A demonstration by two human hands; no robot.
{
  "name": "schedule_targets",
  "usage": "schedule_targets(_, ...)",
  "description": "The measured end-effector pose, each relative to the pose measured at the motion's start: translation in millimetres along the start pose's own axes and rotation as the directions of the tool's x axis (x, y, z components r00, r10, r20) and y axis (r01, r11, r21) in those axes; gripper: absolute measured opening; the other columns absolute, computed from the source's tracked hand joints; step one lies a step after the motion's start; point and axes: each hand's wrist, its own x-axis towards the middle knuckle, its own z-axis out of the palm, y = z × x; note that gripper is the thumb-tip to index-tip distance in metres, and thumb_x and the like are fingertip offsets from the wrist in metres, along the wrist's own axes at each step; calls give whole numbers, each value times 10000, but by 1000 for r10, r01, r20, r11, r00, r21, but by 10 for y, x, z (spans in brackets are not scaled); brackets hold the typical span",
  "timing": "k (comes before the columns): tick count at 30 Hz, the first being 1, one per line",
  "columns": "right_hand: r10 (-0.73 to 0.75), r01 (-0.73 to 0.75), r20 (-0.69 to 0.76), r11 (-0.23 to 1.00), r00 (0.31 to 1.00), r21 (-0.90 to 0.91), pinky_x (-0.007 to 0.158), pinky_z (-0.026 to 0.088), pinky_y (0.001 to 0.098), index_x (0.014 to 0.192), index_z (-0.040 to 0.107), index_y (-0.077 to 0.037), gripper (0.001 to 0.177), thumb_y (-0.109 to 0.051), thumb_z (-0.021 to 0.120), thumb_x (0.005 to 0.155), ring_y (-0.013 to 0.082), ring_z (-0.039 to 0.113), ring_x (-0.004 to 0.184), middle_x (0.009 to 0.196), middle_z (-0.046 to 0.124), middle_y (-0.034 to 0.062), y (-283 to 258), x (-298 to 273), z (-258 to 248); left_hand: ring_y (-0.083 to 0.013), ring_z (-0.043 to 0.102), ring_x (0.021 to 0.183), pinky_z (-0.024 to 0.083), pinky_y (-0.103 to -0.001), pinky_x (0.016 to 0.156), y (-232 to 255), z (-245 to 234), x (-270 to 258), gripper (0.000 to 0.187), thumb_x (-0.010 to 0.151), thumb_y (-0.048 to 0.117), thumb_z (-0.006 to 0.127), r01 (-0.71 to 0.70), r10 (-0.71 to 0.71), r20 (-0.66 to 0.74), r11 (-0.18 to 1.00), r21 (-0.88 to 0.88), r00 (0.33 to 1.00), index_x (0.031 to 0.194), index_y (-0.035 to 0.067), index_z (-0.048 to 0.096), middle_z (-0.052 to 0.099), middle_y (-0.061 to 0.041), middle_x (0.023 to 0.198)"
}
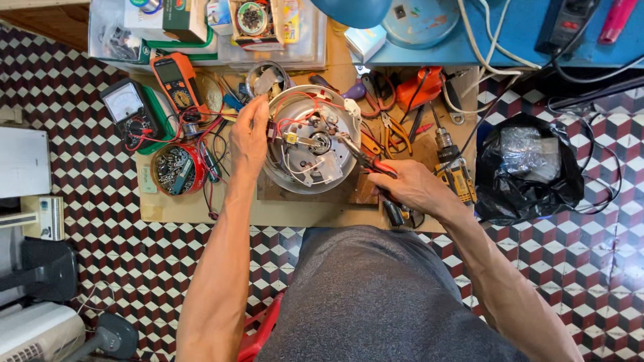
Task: The person disassembles a rice cooker, removes the inner metal pot, and works on the base's internal wiring. They use pliers to strip and adjust wires, then reassemble the cooker by placing the pot back into the base.
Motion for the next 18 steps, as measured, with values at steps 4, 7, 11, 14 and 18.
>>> schedule_targets(4, -164, 166, 28, 962, 986, -218, 697, 516, 407, 1112, 698, -43, 361, -357, 602, 962, 233, 670, 718, 788, 706, 131, 19, 149, 31, -284, 667, 1210, 504, -359, 1031, 103, 1, -62, 387, 1058, 322, 562, -50, 44, 103, 997, 53, 994, 1282, 28, 675, 698, -159, 1285)
schedule_targets(7, -103, 122, 88, 961, 991, -248, 678, 524, 395, 1087, 700, -50, 357, -369, 607, 957, 218, 681, 687, 751, 720, 120, -60, 363, -2, -303, 635, 1241, 479, -374, 1063, 31, 92, -78, 382, 1071, 313, 526, -79, 73, 96, 995, 60, 993, 1284, 32, 674, 685, -169, 1296)
schedule_targets(11, -35, 70, 223, 986, 974, -148, 584, 510, 366, 977, 725, 10, 374, -347, 612, 988, 184, 631, 622, 726, 688, 120, -153, 540, -105, -344, 552, 1328, 405, -414, 1127, -79, 106, -83, 379, 1085, 297, 510, -115, 108, 83, 990, 83, 991, 1303, 30, 666, 661, -181, 1348)
schedule_targets(14, -14, 75, 291, 977, 957, -200, 557, 501, 308, 949, 759, -19, 372, -358, 609, 976, 150, 648, 597, 707, 723, 99, -269, 635, -166, -348, 545, 1333, 375, -426, 1155, -108, 113, -76, 377, 1086, 289, 504, -131, 124, 83, 988, 82, 989, 1311, 34, 666, 663, -176, 1348)
schedule_targets(18, 45, -54, 359, 998, 932, 16, 540, 511, 299, 925, 722, 3, 328, -297, 592, 957, 163, 712, 626, 752, 764, 81, -372, 635, -218, -332, 571, 1316, 366, -427, 1183, -125, 130, -68, 377, 1083, 286, 501, -156, 150, 85, 985, 69, 985, 1308, 37, 672, 672, -171, 1332)
